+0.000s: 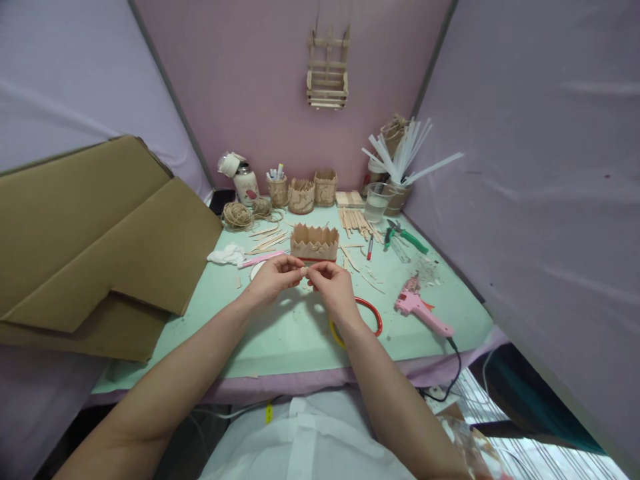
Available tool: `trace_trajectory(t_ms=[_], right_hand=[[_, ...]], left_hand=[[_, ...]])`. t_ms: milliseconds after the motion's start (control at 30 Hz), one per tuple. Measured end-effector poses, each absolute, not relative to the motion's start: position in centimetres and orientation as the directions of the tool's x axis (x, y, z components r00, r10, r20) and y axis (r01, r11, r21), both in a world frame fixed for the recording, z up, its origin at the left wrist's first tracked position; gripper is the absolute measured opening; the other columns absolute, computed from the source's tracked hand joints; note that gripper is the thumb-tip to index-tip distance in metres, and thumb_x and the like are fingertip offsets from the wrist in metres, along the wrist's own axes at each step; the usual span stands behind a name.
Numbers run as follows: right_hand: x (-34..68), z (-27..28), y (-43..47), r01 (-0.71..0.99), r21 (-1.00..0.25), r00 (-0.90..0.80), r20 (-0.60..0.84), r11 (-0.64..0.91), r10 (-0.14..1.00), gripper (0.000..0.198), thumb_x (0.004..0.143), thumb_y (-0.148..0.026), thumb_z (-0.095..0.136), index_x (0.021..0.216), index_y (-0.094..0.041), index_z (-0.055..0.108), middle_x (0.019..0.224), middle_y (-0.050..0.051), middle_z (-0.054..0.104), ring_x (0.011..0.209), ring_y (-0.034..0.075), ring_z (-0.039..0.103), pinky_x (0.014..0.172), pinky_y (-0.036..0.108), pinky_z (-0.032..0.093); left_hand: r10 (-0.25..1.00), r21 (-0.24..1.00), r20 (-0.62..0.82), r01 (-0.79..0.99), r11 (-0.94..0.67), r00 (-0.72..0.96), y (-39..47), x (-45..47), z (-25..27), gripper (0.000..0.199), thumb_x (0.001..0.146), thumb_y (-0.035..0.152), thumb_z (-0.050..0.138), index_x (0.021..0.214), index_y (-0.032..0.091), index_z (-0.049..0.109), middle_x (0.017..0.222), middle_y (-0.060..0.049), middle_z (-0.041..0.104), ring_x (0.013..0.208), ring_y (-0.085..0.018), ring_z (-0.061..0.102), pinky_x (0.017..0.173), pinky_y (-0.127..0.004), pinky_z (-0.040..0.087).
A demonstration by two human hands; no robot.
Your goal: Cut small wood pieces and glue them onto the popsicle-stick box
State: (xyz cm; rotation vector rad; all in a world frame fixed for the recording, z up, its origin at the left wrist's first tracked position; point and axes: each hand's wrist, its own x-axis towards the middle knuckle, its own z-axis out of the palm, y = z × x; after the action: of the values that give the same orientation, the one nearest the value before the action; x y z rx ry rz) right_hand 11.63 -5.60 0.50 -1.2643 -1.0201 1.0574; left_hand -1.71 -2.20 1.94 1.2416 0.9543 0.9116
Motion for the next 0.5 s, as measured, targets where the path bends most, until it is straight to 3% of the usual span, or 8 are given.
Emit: trace_trajectory(t_ms=[133, 267, 400, 500], right_hand=[[11.6, 0.4, -5.6, -0.052, -0.998, 0.221, 0.018, 0.031, 0.975, 0.019, 0.066, -0.035, 0.064, 0.07, -0.017, 0.063, 0.064, 0.002, 0.061, 0.057, 0.011, 0.052, 0.054, 0.023, 0.041], [11.5, 0.3, -5.7, -0.064, -0.998, 0.214, 0.015, 0.029, 0.977, 0.021, 0.066, -0.037, 0.064, 0.071, -0.017, 0.062, 0.067, 0.002, 0.061, 0.06, 0.012, 0.053, 0.056, 0.024, 0.042], [11.2, 0.1, -5.7, -0.071, -0.997, 0.204, 0.0, 0.015, 0.979, 0.021, 0.066, -0.038, 0.064, 0.071, -0.017, 0.062, 0.066, 0.002, 0.061, 0.058, 0.012, 0.051, 0.054, 0.024, 0.04], [11.1, 0.1, -5.8, -0.069, -0.998, 0.199, -0.01, 0.004, 0.98, 0.02, 0.066, -0.037, 0.064, 0.07, -0.018, 0.062, 0.067, 0.002, 0.061, 0.058, 0.012, 0.051, 0.054, 0.024, 0.039]], left_hand=[[0.936, 0.997, -0.049, -0.042, 0.068, 0.349, -1.9, -2.1, 2.1, 0.026, 0.059, 0.032, 0.072, 0.073, 0.014, 0.059, 0.064, 0.001, 0.057, 0.058, -0.008, 0.051, 0.059, -0.023, 0.04], [0.973, 0.999, 0.034, 0.02, -0.039, 0.23, -0.5, -4.1, 2.9, 0.022, 0.063, 0.032, 0.066, 0.076, 0.015, 0.06, 0.065, 0.001, 0.057, 0.059, -0.009, 0.05, 0.058, -0.023, 0.041], [0.98, 0.928, 0.158, 0.32, -0.19, 0.124, 1.3, -6.7, 3.2, 0.021, 0.065, 0.03, 0.062, 0.079, 0.015, 0.061, 0.071, -0.001, 0.061, 0.064, -0.012, 0.053, 0.061, -0.024, 0.041], [0.974, 0.759, 0.194, 0.612, -0.223, 0.114, 2.3, -7.9, 2.6, 0.012, 0.068, 0.024, 0.056, 0.075, 0.017, 0.063, 0.069, -0.001, 0.063, 0.065, -0.014, 0.053, 0.06, -0.025, 0.038]])
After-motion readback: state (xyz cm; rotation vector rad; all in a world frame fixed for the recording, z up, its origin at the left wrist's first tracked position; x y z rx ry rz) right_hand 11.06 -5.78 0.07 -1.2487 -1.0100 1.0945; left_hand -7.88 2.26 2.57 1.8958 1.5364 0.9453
